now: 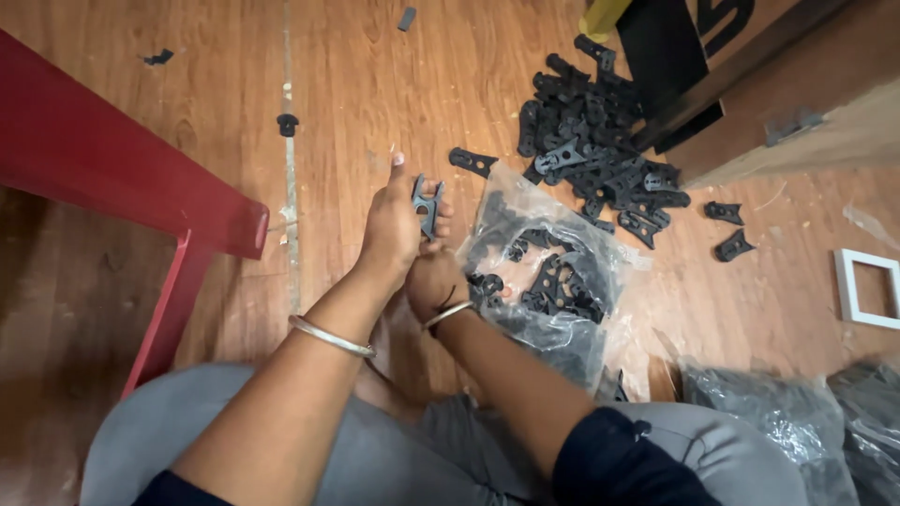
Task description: Sorting black plastic mounting parts into a plastic bag.
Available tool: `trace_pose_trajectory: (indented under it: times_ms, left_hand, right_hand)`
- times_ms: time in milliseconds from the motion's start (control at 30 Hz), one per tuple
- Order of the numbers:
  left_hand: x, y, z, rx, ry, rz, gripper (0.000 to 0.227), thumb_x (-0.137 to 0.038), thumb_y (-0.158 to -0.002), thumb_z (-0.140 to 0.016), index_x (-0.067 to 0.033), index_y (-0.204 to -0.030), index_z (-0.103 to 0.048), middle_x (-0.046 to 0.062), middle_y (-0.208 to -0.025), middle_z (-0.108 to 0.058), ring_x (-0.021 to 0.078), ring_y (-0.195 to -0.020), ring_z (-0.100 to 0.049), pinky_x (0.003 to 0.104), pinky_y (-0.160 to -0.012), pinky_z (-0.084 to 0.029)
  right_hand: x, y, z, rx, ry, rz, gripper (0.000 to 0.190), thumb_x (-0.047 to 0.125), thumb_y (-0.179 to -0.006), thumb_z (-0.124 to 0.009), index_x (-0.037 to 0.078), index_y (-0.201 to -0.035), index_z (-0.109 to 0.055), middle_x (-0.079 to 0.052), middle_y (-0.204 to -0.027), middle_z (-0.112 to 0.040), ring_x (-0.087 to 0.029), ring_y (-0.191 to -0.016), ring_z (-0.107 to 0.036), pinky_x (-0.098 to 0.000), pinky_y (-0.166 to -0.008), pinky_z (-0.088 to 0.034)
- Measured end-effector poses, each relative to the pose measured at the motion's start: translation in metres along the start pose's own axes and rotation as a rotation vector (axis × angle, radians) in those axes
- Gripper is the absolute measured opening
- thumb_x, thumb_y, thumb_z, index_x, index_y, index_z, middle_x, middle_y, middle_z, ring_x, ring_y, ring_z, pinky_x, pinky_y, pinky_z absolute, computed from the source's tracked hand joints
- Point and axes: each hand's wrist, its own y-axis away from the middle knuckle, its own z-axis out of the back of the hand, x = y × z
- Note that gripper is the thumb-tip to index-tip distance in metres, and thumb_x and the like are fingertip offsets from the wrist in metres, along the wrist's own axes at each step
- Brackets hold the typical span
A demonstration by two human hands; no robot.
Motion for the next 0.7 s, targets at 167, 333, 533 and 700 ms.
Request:
trace_pose_trajectory:
  times_ms: [167, 333, 533, 700]
  left_hand:
    - [0.003, 0.008, -0.002, 0.074, -0.101, 0.087, 0.070, -0.069, -0.101, -0.032, -0.0054, -0.099, -0.063, 0.006, -0.069, -0.067, 0.0139, -0.048, -0.058, 0.028, -0.039, -0.044]
    - [0.013, 0.019, -0.012, 0.192, -0.215, 0.226, 0.070, -0.069, -0.098, -0.031, -0.0072, -0.101, -0.063, 0.006, -0.066, -0.067, 0.0141, -0.046, -0.058, 0.028, -0.038, -0.042]
    - [0.013, 0.050, -0.035, 0.315, -0.393, 0.273, 0.068, -0.066, -0.100, -0.029, -0.0075, -0.097, -0.063, 0.005, -0.066, -0.067, 0.0157, -0.048, -0.059, 0.031, -0.041, -0.044]
    - [0.011, 0.068, -0.041, 0.404, -0.396, 0.120, 0.063, -0.059, -0.102, -0.031, -0.0078, -0.093, -0.067, 0.004, -0.066, -0.067, 0.0146, -0.050, -0.060, 0.031, -0.042, -0.046]
  right_hand:
    - [0.018, 0.014, 0.063, 0.049, -0.101, -0.013, 0.018, 0.019, -0.082, -0.062, 0.003, -0.085, -0.069, -0.018, -0.081, -0.071, -0.037, -0.076, -0.068, -0.0487, -0.071, -0.053]
    - [-0.002, 0.051, 0.197, 0.206, -0.239, -0.197, 0.026, 0.022, -0.077, -0.077, 0.001, -0.071, -0.064, -0.013, -0.076, -0.070, -0.032, -0.071, -0.067, -0.0428, -0.067, -0.054]
    - [-0.038, 0.079, 0.264, -0.052, -0.744, -0.619, 0.025, 0.006, -0.087, -0.083, 0.003, -0.111, -0.080, -0.008, -0.083, -0.076, -0.013, -0.074, -0.066, -0.0292, -0.066, -0.054]
    - [-0.049, 0.081, 0.246, -0.202, -1.378, -0.484, 0.051, -0.012, -0.089, -0.068, -0.001, -0.138, -0.058, -0.010, -0.117, -0.068, -0.014, -0.091, -0.070, -0.0254, -0.080, -0.060]
